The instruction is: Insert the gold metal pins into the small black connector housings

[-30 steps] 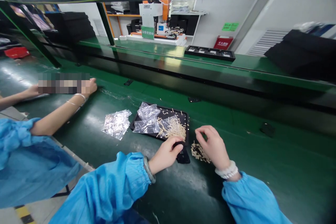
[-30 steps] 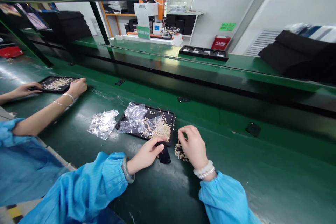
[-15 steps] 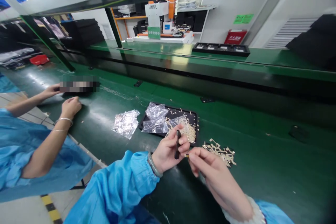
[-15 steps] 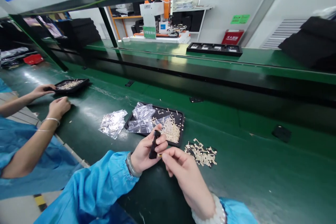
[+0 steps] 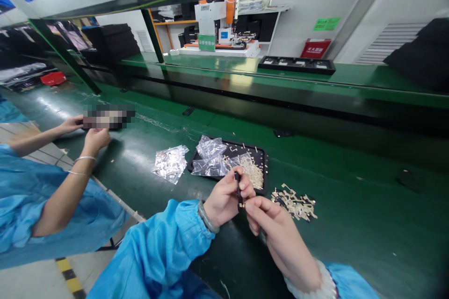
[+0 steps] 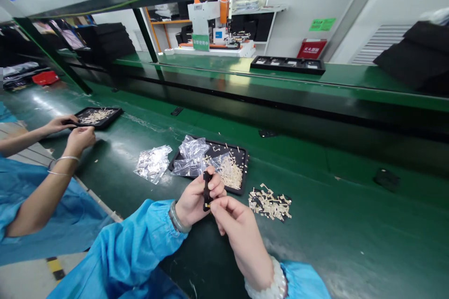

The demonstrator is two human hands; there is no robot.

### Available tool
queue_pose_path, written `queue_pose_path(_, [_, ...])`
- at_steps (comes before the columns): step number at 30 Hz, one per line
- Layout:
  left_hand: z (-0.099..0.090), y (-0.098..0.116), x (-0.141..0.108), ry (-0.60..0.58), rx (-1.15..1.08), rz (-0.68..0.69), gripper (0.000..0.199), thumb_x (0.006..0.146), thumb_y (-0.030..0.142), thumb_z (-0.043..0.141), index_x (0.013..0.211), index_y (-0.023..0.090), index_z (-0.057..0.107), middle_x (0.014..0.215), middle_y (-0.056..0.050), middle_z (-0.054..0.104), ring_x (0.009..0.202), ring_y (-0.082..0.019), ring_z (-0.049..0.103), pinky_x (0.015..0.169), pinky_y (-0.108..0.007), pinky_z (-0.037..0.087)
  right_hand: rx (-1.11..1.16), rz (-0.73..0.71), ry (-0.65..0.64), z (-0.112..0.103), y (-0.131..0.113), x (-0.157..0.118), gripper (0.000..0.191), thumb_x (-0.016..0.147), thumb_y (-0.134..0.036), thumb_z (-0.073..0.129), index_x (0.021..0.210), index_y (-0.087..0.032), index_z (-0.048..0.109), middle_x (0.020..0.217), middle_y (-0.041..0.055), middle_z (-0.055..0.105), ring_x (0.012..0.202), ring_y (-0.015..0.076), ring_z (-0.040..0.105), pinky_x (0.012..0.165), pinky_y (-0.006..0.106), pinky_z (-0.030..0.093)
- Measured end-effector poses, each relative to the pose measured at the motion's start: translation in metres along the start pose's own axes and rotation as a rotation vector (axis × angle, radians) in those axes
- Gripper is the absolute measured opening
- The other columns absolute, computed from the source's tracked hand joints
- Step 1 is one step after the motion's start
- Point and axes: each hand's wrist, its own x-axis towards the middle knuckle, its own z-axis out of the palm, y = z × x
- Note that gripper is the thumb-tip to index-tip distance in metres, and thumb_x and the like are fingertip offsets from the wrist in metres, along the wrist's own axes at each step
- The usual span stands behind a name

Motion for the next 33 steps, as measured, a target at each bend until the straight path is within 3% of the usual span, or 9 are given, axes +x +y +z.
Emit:
queue_pose_path(15, [0.008, 0.0028, -0.001, 0.084, 0.067, 0.022, 0.024, 0.069, 0.012, 0.063, 0.08, 0.02, 0.043, 0.063, 0.004, 0.035, 0.054, -0.008, 0.036, 0.059, -0.022, 0.034, -0.065, -0.052, 0.049, -0.001, 0.0044, 0.0026, 0.033, 0.073, -0.047, 0.063, 0.062, -0.017, 0.054, 0.052, -0.0047, 0.039, 0.051, 0.0095, 0.032, 0.05, 0.024, 0.025])
queue_pose_path(23, [0.0049, 0.0018, 0.0001, 0.049, 0.066, 0.047, 0.024, 0.07, 0.014, 0.064, 0.082, 0.02, 0.044, 0.063, 0.004, 0.037, 0.056, -0.008, 0.037, 0.059, -0.023, 0.032, -0.125, -0.149, 0.097, 0.0017, 0.0004, -0.0001, 0.03, 0.072, -0.045, 0.064, 0.06, -0.018, 0.055, 0.054, -0.0042, 0.041, 0.053, 0.0102, 0.034, 0.052, 0.024, 0.029])
queue_pose_path(33, [0.0055, 0.0022, -0.0006, 0.053, 0.134, 0.046, 0.025, 0.069, 0.013, 0.064, 0.08, 0.02, 0.042, 0.063, 0.004, 0.038, 0.056, -0.008, 0.037, 0.06, -0.023, 0.032, -0.193, -0.16, 0.101, -0.0005, 0.0063, 0.0022, 0.029, 0.072, -0.044, 0.062, 0.061, -0.018, 0.055, 0.054, -0.0037, 0.042, 0.052, 0.0104, 0.035, 0.05, 0.023, 0.03])
